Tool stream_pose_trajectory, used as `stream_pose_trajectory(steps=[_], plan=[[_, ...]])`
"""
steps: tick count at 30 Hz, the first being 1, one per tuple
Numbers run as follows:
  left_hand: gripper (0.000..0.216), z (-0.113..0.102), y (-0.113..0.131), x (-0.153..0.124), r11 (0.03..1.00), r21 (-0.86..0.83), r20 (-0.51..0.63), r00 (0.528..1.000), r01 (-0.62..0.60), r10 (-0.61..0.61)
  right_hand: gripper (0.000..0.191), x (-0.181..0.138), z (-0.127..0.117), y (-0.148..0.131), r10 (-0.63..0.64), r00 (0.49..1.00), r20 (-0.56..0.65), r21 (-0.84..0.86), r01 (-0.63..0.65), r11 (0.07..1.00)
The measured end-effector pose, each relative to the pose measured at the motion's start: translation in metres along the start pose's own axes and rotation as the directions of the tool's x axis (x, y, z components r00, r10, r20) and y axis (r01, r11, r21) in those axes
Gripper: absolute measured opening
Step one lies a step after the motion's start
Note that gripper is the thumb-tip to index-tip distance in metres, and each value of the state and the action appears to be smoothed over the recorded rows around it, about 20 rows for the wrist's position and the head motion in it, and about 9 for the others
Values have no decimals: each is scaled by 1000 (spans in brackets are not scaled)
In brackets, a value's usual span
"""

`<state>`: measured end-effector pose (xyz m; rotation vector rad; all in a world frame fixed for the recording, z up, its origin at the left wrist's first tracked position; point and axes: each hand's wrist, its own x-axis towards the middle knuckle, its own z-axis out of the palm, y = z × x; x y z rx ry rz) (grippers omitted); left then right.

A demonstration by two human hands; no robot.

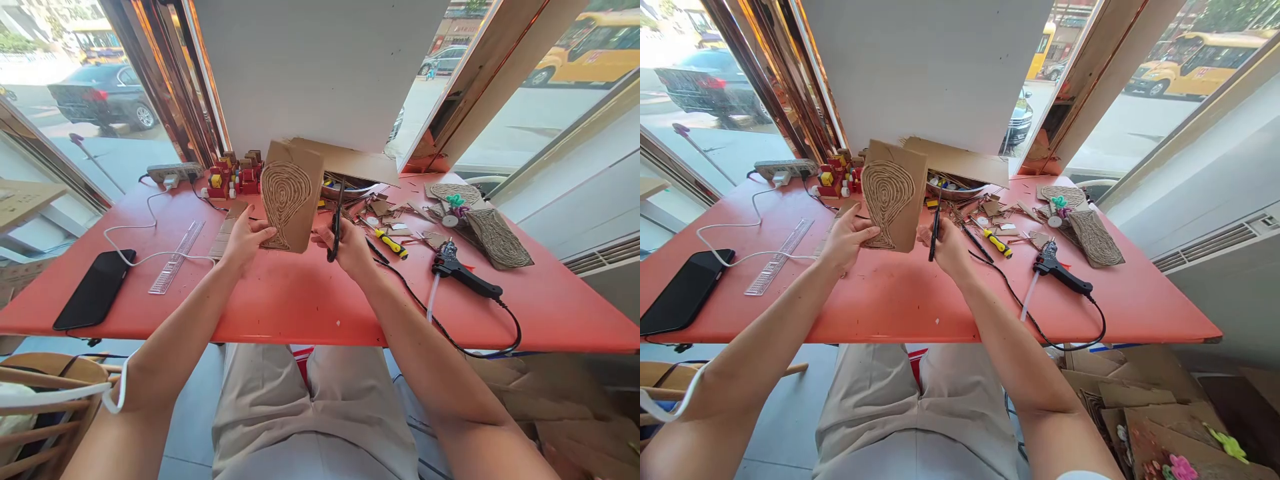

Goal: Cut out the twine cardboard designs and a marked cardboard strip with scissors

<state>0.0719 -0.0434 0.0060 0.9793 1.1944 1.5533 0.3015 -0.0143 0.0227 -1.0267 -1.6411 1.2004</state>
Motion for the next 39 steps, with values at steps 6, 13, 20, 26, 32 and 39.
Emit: stream_pose_trajectory(steps=[6, 13, 20, 26, 32, 39], plan=[[45, 8, 11, -9, 988, -127, 51, 995, -83, 90, 66, -5, 2, -16, 1, 1000, 21, 95, -3, 995], [60, 15, 21, -22, 997, -49, 277, 960, 64, -48, 59, -12, 5, -23, -44, 999, 10, 137, 42, 990], [63, 14, 20, -22, 996, 57, 283, 956, 61, -75, 65, -13, 2, -25, -24, 1000, 17, 103, 22, 994], [65, 12, 22, -21, 996, 86, 195, 980, 16, -32, 71, -11, -8, -26, 44, 999, 26, 20, -45, 999], [69, 10, 21, -19, 998, 54, 80, 996, -41, 36, 75, -12, -13, -18, -30, 999, 35, -176, 35, 984], [59, 1, 17, -11, 992, -108, -92, 994, -72, 62, 62, -17, -10, -27, 99, 946, 309, -102, -70, 992]])
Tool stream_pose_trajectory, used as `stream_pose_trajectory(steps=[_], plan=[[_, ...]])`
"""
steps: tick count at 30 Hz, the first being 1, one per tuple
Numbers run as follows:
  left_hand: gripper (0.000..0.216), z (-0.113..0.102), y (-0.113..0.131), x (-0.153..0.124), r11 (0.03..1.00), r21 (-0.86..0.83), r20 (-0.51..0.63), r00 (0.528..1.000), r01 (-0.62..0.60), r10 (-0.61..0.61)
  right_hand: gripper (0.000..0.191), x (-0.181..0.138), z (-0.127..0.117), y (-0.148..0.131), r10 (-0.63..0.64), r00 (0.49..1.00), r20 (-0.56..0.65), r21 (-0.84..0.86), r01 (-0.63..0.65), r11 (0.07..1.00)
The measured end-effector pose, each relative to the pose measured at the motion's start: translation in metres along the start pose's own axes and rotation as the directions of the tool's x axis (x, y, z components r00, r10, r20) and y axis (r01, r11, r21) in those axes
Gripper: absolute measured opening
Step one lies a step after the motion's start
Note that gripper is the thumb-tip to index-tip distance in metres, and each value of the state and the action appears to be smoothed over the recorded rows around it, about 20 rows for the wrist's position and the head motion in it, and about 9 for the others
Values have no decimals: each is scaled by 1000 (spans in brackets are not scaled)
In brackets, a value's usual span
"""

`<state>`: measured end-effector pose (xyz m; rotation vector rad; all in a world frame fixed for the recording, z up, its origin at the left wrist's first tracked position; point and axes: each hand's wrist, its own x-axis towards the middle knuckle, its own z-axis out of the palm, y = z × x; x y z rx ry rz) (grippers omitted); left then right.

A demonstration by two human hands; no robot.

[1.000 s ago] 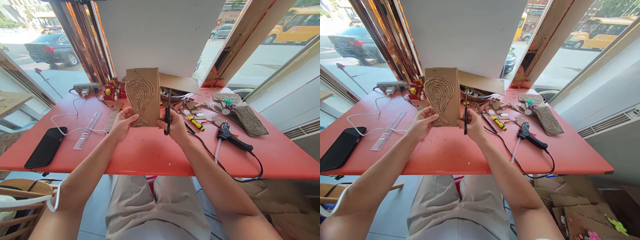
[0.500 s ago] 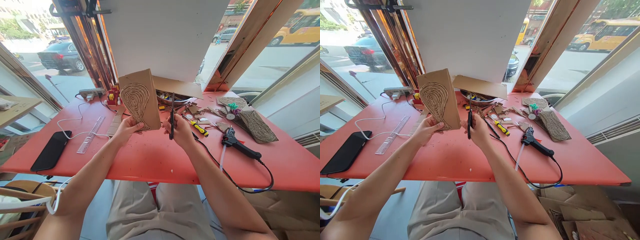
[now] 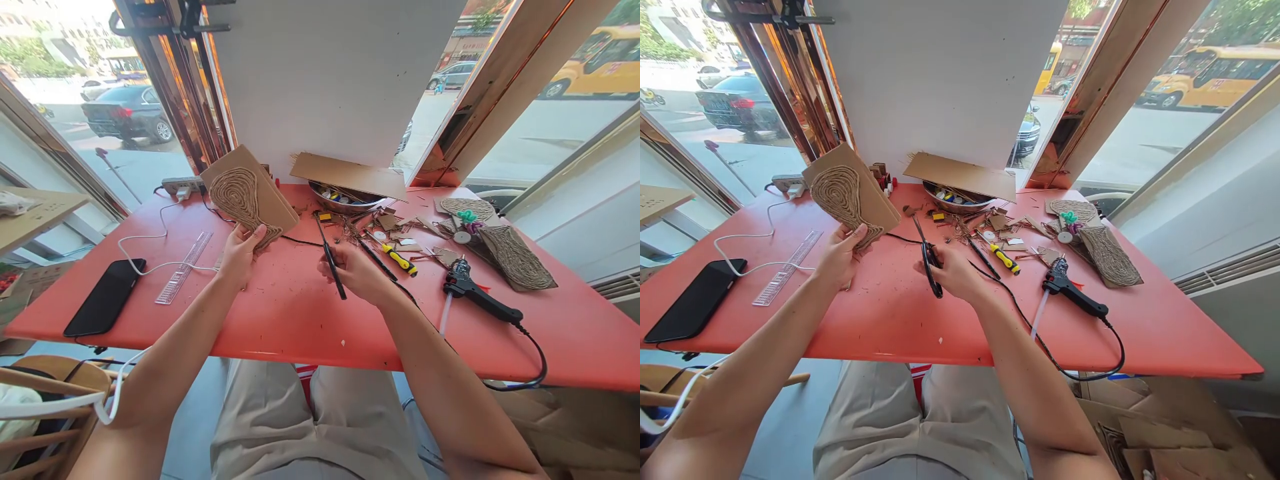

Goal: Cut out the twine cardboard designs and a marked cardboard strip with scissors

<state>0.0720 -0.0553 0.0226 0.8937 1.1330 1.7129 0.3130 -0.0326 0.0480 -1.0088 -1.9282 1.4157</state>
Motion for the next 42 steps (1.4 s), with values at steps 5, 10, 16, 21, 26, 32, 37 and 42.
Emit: stream_pose_trajectory(steps=[5, 10, 16, 21, 26, 32, 37, 42], plan=[[57, -3, 4, 1, 999, -43, 14, 1000, 24, -23, 66, -5, 6, -6, 18, 986, 166, -8, -17, 1000], [57, 3, 5, -7, 1000, 5, 112, 994, -1, 0, 63, -8, 7, -8, -89, 976, 200, -184, 127, 975], [54, 11, 7, -17, 998, 63, 174, 985, -24, 12, 56, -7, 11, -7, -131, 973, 189, -186, 167, 968], [57, 16, 8, -21, 997, 75, 194, 981, -32, 17, 69, -9, 15, -10, -160, 960, 228, -154, 198, 968], [57, 18, 10, -23, 995, 92, 198, 980, -29, 10, 70, -11, 13, -12, -149, 961, 235, -178, 193, 965], [57, 17, 11, -22, 992, 107, 237, 971, -62, 35, 66, -10, 14, -11, -154, 960, 233, -183, 199, 963], [59, 16, 11, -21, 992, 99, 239, 970, -75, 50, 65, -11, 15, -13, -145, 974, 172, -213, 180, 960], [60, 16, 13, -21, 990, 99, 241, 967, -103, 77, 45, -12, 17, -13, -103, 990, 93, -282, 125, 951]])
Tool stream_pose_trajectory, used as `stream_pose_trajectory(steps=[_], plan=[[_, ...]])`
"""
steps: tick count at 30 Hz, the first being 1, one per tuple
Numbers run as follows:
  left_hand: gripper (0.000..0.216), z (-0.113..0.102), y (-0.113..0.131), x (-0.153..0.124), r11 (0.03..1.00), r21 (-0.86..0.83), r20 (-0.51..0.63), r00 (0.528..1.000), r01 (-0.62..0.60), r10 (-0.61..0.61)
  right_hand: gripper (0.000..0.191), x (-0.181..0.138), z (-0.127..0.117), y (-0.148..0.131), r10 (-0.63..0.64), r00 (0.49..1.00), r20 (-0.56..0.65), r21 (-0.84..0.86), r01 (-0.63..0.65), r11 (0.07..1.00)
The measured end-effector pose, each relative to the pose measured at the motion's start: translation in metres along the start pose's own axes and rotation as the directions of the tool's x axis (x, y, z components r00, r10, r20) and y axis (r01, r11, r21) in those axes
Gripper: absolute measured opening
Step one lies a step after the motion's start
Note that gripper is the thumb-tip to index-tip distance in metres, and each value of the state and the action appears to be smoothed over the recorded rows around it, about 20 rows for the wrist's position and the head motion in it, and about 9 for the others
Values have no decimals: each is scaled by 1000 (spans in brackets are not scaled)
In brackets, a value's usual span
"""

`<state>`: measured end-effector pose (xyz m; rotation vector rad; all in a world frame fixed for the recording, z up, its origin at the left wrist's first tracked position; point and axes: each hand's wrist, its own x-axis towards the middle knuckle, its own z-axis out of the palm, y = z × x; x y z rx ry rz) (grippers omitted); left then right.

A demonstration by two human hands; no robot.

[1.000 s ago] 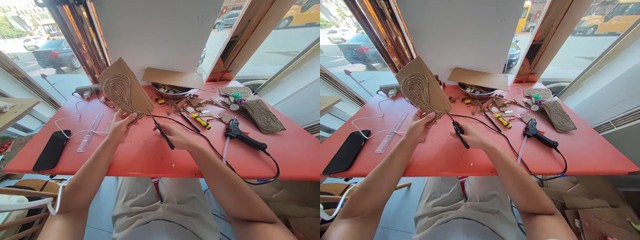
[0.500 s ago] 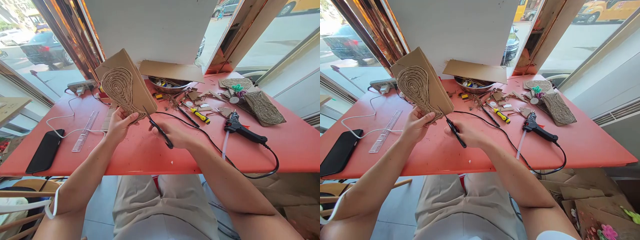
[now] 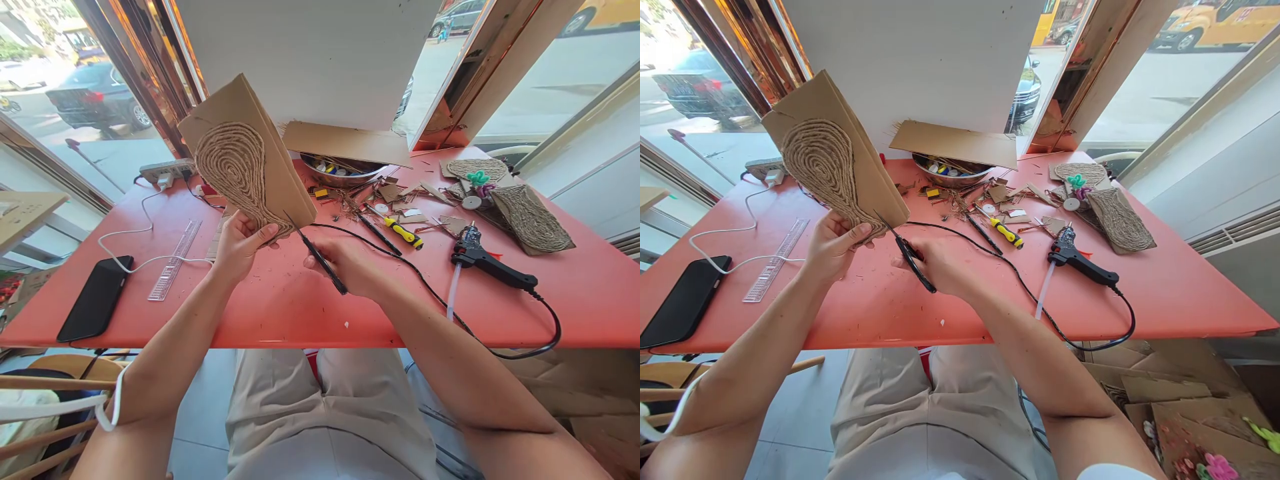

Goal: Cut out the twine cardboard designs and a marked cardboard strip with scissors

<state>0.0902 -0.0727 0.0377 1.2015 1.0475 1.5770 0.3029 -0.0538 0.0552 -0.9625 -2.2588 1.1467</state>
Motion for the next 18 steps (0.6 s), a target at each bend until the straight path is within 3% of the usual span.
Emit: stream_pose_trajectory(steps=[7, 18], plan=[[58, -4, -2, -1, 999, 36, 9, 1000, 5, -6, 49, 2, 0, 10, 33, 999, -14, -83, -34, 996], [58, 0, 3, -2, 998, 45, 73, 997, -39, 35, 49, -3, -9, 9, -14, 1000, 26, -115, 17, 993]])
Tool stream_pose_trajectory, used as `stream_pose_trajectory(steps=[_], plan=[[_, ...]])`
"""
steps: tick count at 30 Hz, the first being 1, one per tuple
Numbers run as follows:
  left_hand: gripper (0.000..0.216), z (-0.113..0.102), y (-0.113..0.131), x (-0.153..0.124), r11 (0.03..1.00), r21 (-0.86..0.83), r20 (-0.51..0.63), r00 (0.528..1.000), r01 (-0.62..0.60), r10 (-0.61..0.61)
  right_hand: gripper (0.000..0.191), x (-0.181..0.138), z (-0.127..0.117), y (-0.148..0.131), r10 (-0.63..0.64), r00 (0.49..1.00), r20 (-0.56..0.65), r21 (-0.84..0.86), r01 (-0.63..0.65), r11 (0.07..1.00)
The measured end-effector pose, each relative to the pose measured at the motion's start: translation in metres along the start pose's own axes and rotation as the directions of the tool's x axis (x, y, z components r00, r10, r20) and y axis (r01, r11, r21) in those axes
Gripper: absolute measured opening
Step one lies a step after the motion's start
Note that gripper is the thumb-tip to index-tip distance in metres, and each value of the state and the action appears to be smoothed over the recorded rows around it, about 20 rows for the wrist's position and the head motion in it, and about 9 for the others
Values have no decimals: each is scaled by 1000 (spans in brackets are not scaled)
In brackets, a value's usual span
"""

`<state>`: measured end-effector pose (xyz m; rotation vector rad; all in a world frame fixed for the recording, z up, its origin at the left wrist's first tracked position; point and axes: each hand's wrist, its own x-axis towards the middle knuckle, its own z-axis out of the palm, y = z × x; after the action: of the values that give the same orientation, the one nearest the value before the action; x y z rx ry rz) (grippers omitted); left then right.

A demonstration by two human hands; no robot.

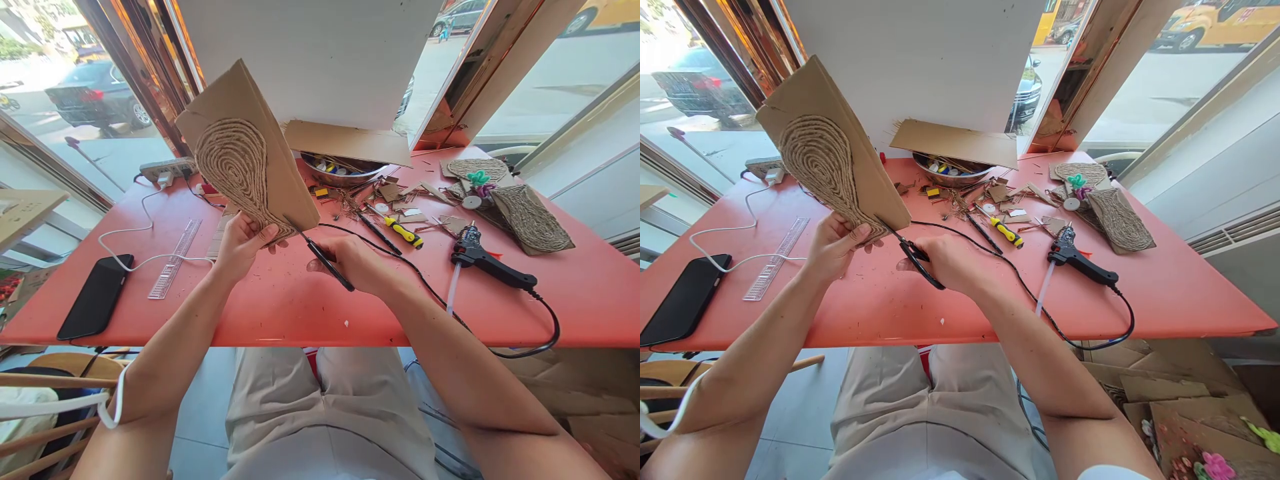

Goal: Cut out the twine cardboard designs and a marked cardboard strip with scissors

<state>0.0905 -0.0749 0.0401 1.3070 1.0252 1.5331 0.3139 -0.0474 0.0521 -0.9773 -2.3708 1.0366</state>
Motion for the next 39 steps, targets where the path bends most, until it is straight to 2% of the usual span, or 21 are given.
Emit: stream_pose_trajectory(steps=[8, 17, 21, 26, 32, 36, 39], plan=[[55, -3, 6, 1, 997, 79, 92, 996, -6, -1, 46, 0, 5, 1, 4, 1000, 27, -93, -2, 996], [53, -6, 7, 3, 995, 96, 111, 994, -16, 5, 51, 0, 5, -5, 86, 996, 40, -224, -75, 972], [53, -7, 8, 2, 996, 92, 95, 995, -18, 9, 49, 1, 6, -8, 124, 991, 40, -164, -116, 980], [50, -6, 9, 1, 992, 124, 143, 990, 2, -19, 38, 3, 9, -13, 61, 996, 62, -66, -57, 996], [52, -5, 9, 0, 993, 119, 138, 989, 29, -46, 67, 1, 13, -10, 132, 991, -11, -45, -132, 990], [57, -5, 8, 0, 994, 102, 111, 992, 45, -56, 74, 1, 18, -10, 122, 992, -13, 100, -120, 988], [59, -5, 8, -1, 994, 97, 101, 993, 47, -57, 75, 3, 21, -12, 113, 993, 29, 224, -117, 968]])
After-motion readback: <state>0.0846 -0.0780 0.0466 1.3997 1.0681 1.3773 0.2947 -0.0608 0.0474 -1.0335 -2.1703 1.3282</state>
